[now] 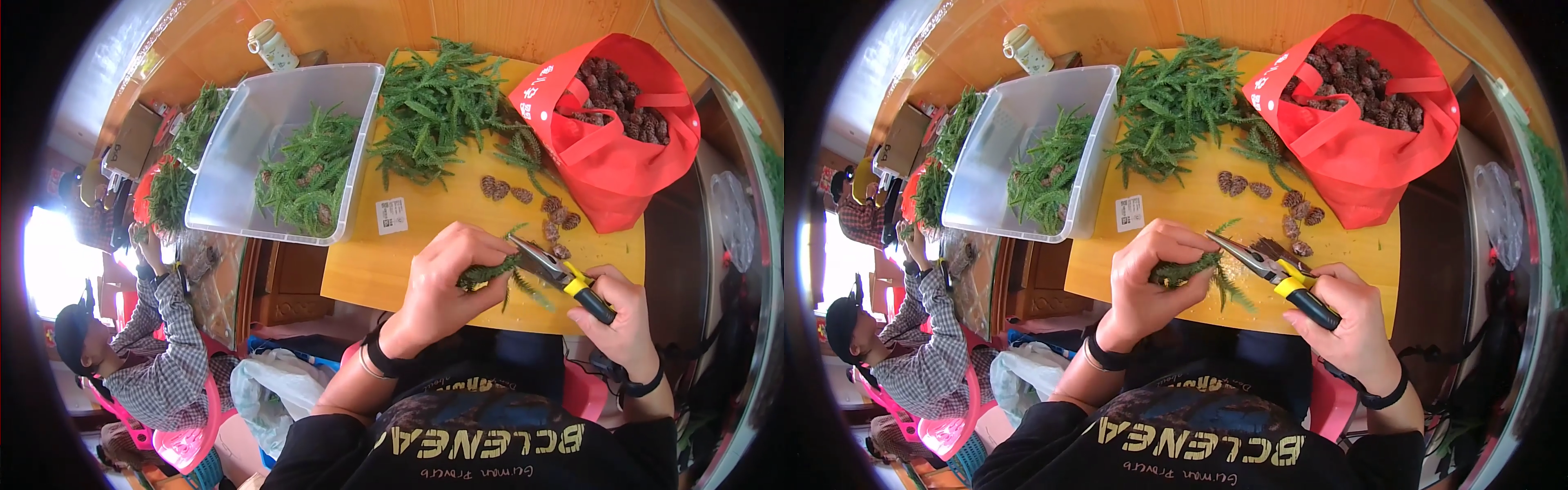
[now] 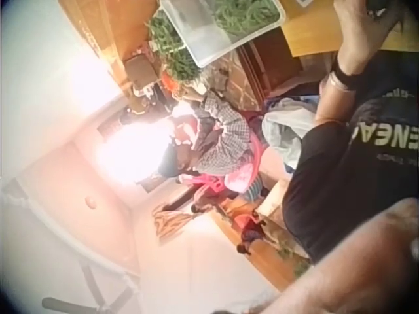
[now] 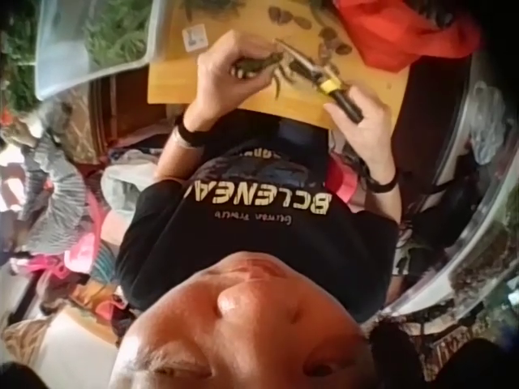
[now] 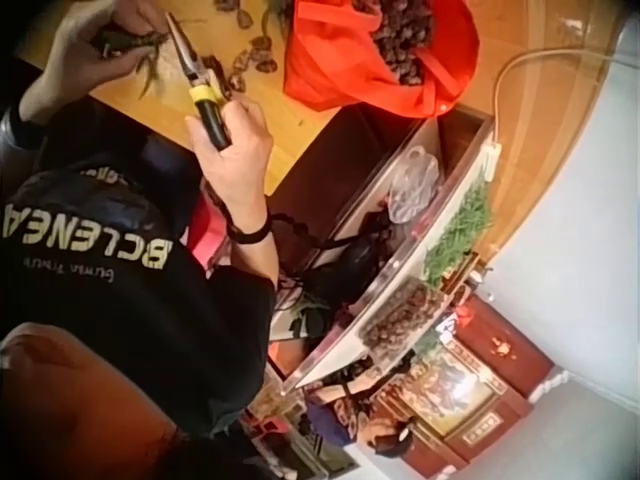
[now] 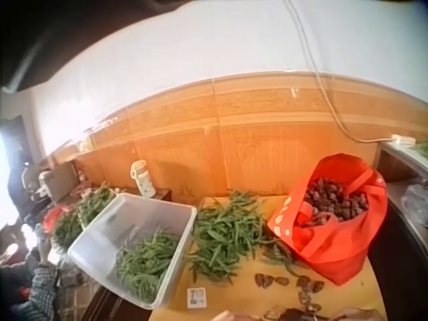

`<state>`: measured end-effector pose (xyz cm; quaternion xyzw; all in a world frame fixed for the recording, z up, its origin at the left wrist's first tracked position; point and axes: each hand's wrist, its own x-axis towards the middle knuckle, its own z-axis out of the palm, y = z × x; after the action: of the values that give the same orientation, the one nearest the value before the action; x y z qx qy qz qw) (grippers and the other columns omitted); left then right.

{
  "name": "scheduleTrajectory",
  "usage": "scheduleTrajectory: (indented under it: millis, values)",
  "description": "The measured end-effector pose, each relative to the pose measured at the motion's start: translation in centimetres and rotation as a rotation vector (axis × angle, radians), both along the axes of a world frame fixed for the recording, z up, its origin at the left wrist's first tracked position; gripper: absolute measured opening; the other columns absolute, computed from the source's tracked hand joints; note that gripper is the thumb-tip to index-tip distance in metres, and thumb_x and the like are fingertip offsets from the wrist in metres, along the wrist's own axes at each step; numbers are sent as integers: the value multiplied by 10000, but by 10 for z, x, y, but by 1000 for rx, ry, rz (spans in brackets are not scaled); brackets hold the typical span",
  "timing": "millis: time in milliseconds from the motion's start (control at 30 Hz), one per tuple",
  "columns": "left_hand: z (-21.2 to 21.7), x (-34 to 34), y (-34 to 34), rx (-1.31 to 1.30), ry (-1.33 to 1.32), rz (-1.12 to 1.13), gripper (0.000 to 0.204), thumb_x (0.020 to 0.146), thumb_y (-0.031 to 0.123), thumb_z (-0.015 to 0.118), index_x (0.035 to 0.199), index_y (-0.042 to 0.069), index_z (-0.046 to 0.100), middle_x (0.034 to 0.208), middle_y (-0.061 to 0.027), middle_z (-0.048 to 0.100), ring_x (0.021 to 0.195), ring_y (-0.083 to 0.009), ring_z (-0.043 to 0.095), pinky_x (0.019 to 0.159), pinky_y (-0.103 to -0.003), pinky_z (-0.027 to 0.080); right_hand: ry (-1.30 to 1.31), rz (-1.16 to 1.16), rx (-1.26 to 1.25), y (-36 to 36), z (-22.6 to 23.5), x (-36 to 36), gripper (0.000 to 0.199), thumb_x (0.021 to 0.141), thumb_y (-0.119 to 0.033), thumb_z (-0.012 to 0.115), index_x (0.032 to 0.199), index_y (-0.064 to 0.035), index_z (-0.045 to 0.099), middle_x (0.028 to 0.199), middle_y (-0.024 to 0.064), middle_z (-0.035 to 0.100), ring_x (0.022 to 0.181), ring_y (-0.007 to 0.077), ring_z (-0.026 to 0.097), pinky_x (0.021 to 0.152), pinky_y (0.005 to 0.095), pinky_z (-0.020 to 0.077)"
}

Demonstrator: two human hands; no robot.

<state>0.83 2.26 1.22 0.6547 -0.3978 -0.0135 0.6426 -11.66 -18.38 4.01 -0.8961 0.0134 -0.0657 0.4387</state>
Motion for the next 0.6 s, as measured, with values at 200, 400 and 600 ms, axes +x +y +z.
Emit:
scheduleTrajectory:
  millis: [200, 400, 600]
  values:
    - [-7, -1, 5, -109, 255, -60, 195, 712, 0, 676, 838, 22, 527, 888, -89, 651, 794, -129, 614, 710, -253, 489, 124, 120, 272, -3, -2, -1, 257, 779, -214, 634, 798, 13, 517, 926, 159, 652, 864, 194, 574, 859, 320, 418]
    - [-7, -4, 6, -44, 360, -48, 181, 733, 3, 669, 853, 12, 534, 892, -86, 652, 813, -115, 609, 716, -244, 484, 313, 116, 589, -4, -19, -8, 375, 857, -263, 564, 1048, 54, 509, 1022, 149, 631, 1049, 193, 537, 947, 325, 353]
    - [-10, -5, 3, 31, 285, 23, 188, 724, -1, 674, 848, 8, 534, 889, -80, 655, 802, -115, 614, 715, -245, 486, 264, 111, 711, 10, -20, 0, 349, 882, -241, 548, 1073, 50, 516, 964, 111, 640, 900, 93, 528, 811, 237, 408]
